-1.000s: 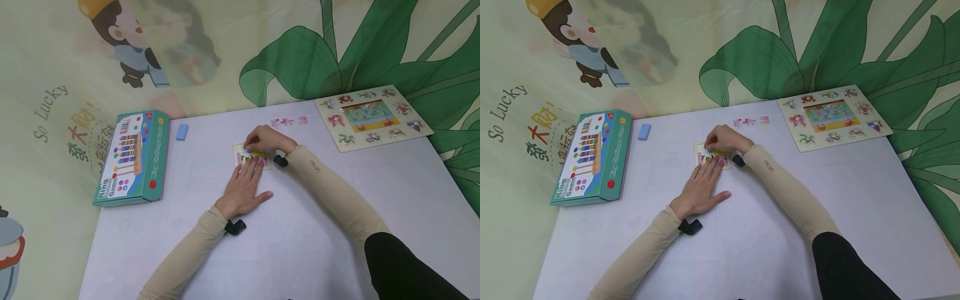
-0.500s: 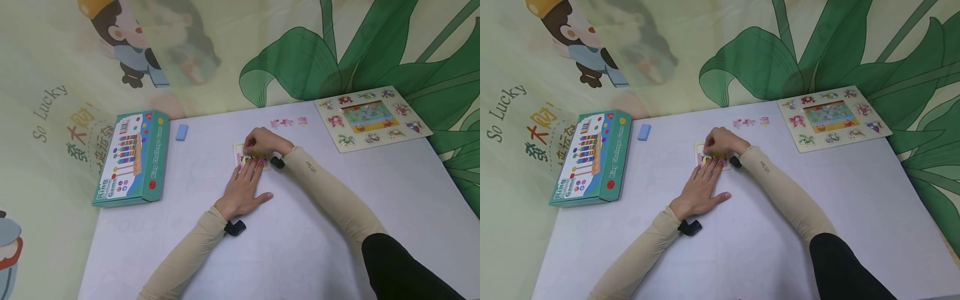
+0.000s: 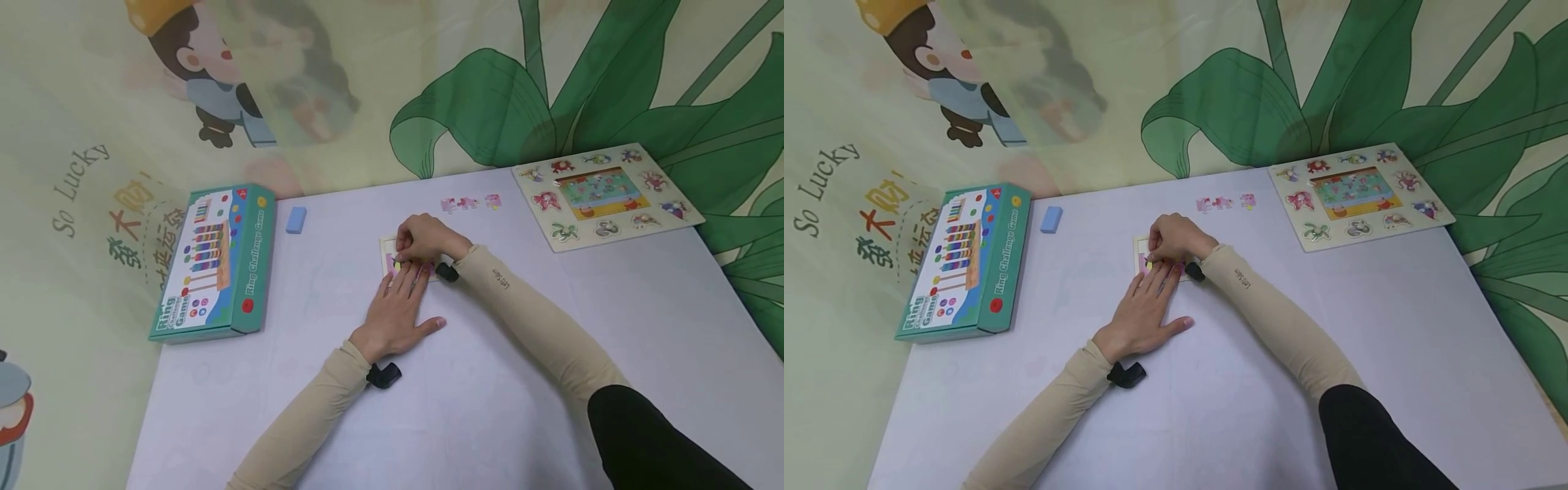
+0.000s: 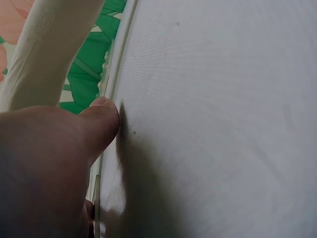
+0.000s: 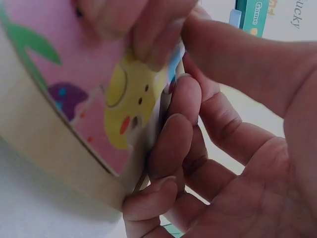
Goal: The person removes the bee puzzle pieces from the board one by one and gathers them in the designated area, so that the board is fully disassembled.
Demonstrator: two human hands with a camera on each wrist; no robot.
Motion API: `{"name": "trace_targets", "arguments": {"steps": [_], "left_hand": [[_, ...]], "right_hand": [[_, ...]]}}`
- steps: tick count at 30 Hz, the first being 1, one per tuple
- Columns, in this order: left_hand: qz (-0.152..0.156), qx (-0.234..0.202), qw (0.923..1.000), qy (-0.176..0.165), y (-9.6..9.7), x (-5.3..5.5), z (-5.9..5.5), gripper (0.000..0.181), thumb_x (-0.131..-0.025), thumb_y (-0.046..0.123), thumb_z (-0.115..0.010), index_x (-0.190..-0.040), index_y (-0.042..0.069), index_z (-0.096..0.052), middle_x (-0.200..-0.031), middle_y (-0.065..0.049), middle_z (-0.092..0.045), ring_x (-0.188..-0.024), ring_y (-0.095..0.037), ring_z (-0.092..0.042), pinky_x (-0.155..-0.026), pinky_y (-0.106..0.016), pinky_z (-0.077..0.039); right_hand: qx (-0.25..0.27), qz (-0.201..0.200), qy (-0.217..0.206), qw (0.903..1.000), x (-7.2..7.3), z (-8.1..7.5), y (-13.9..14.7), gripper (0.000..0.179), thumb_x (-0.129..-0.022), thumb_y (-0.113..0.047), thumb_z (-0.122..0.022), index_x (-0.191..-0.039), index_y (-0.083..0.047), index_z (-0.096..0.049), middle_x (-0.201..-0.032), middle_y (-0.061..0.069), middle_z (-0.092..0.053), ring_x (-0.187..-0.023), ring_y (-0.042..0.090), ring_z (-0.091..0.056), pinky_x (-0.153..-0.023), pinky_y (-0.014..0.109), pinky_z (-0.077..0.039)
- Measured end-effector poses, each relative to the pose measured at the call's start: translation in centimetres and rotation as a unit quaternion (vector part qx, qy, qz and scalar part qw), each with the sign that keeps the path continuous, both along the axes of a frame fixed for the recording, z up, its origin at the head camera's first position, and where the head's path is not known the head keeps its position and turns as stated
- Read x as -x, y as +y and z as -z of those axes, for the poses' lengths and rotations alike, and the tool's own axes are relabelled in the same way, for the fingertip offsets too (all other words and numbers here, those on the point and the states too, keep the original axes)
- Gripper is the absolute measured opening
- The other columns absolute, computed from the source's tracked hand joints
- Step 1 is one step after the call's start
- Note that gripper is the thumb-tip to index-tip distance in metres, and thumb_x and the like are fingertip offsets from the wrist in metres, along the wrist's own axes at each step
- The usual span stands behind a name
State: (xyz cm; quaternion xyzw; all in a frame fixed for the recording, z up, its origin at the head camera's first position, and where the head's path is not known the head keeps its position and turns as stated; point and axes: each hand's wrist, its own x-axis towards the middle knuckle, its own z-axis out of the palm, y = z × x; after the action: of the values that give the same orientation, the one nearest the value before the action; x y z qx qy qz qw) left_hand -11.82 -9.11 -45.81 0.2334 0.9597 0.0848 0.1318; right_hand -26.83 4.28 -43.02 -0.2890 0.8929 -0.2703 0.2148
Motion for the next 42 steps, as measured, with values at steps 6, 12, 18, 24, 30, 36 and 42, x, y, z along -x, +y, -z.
{"name": "trace_targets", "arguments": {"steps": [6, 12, 18, 24, 30, 36, 42], "left_hand": [[0.000, -0.003, 1.0000, 0.001, 0.0, -0.1, -0.1, 0.095, -0.106, 0.067, -0.043, -0.171, 0.009, -0.006, -0.180, -0.009, 0.000, -0.168, -0.025, -0.001, -0.134, -0.052, -0.007], [0.002, -0.008, 0.9999, 0.007, 0.1, 0.1, 0.3, 0.096, -0.106, 0.067, -0.044, -0.171, 0.008, -0.007, -0.180, -0.011, -0.001, -0.168, -0.025, -0.003, -0.134, -0.053, -0.009], [0.000, -0.004, 1.0000, 0.003, 0.1, 0.0, 0.2, 0.095, -0.106, 0.067, -0.044, -0.171, 0.008, -0.008, -0.180, -0.010, -0.001, -0.168, -0.025, -0.003, -0.134, -0.052, -0.008], [-0.001, -0.007, 1.0000, 0.000, 0.1, -0.1, -0.1, 0.094, -0.106, 0.067, -0.043, -0.171, 0.008, -0.009, -0.180, -0.011, -0.002, -0.168, -0.026, -0.003, -0.134, -0.053, -0.008], [-0.003, -0.006, 1.0000, -0.004, 0.1, 0.0, -0.1, 0.095, -0.106, 0.067, -0.044, -0.171, 0.007, -0.009, -0.180, -0.011, -0.002, -0.168, -0.028, -0.002, -0.134, -0.053, -0.008], [-0.003, -0.009, 1.0000, -0.001, 0.0, 0.0, 0.0, 0.095, -0.106, 0.067, -0.045, -0.171, 0.007, -0.010, -0.180, -0.011, -0.003, -0.168, -0.028, -0.002, -0.134, -0.053, -0.008], [-0.002, -0.008, 1.0000, -0.001, 0.1, 0.1, 0.0, 0.095, -0.106, 0.067, -0.046, -0.171, 0.007, -0.011, -0.180, -0.012, -0.006, -0.167, -0.029, -0.005, -0.134, -0.053, -0.008]], "right_hand": [[0.004, -0.009, -0.011, 0.9999, 0.0, -0.1, -0.2, 0.012, -0.094, -0.016, -0.082, -0.092, -0.008, -0.074, -0.085, 0.005, -0.071, -0.077, 0.016, -0.062, -0.073, 0.029, -0.049], [0.012, 0.000, -0.016, 0.9998, -0.1, -0.3, -0.1, 0.015, -0.092, -0.016, -0.085, -0.099, -0.007, -0.075, -0.088, 0.006, -0.072, -0.081, 0.017, -0.063, -0.078, 0.031, -0.051], [0.012, 0.002, -0.013, 0.9998, 0.1, -0.3, 0.1, 0.015, -0.091, -0.018, -0.086, -0.097, -0.007, -0.077, -0.086, 0.007, -0.073, -0.080, 0.017, -0.063, -0.075, 0.030, -0.050], [0.015, -0.004, -0.028, 0.9995, 0.2, -0.1, 0.2, 0.013, -0.093, -0.016, -0.083, -0.095, -0.008, -0.073, -0.086, 0.006, -0.072, -0.079, 0.017, -0.063, -0.075, 0.029, -0.050], [0.033, -0.009, -0.038, 0.9987, 0.2, 0.0, 0.3, 0.010, -0.095, -0.011, -0.080, -0.097, -0.007, -0.071, -0.089, 0.007, -0.072, -0.079, 0.018, -0.062, -0.073, 0.028, -0.050], [0.053, 0.005, -0.054, 0.9972, 0.0, -0.2, 0.4, 0.007, -0.098, -0.011, -0.075, -0.099, -0.007, -0.069, -0.091, 0.008, -0.070, -0.081, 0.019, -0.062, -0.074, 0.030, -0.051], [0.086, 0.021, -0.037, 0.9954, 0.6, 0.2, 1.0, 0.009, -0.102, -0.013, -0.070, -0.107, -0.006, -0.068, -0.096, 0.010, -0.071, -0.086, 0.021, -0.062, -0.078, 0.031, -0.049]]}}
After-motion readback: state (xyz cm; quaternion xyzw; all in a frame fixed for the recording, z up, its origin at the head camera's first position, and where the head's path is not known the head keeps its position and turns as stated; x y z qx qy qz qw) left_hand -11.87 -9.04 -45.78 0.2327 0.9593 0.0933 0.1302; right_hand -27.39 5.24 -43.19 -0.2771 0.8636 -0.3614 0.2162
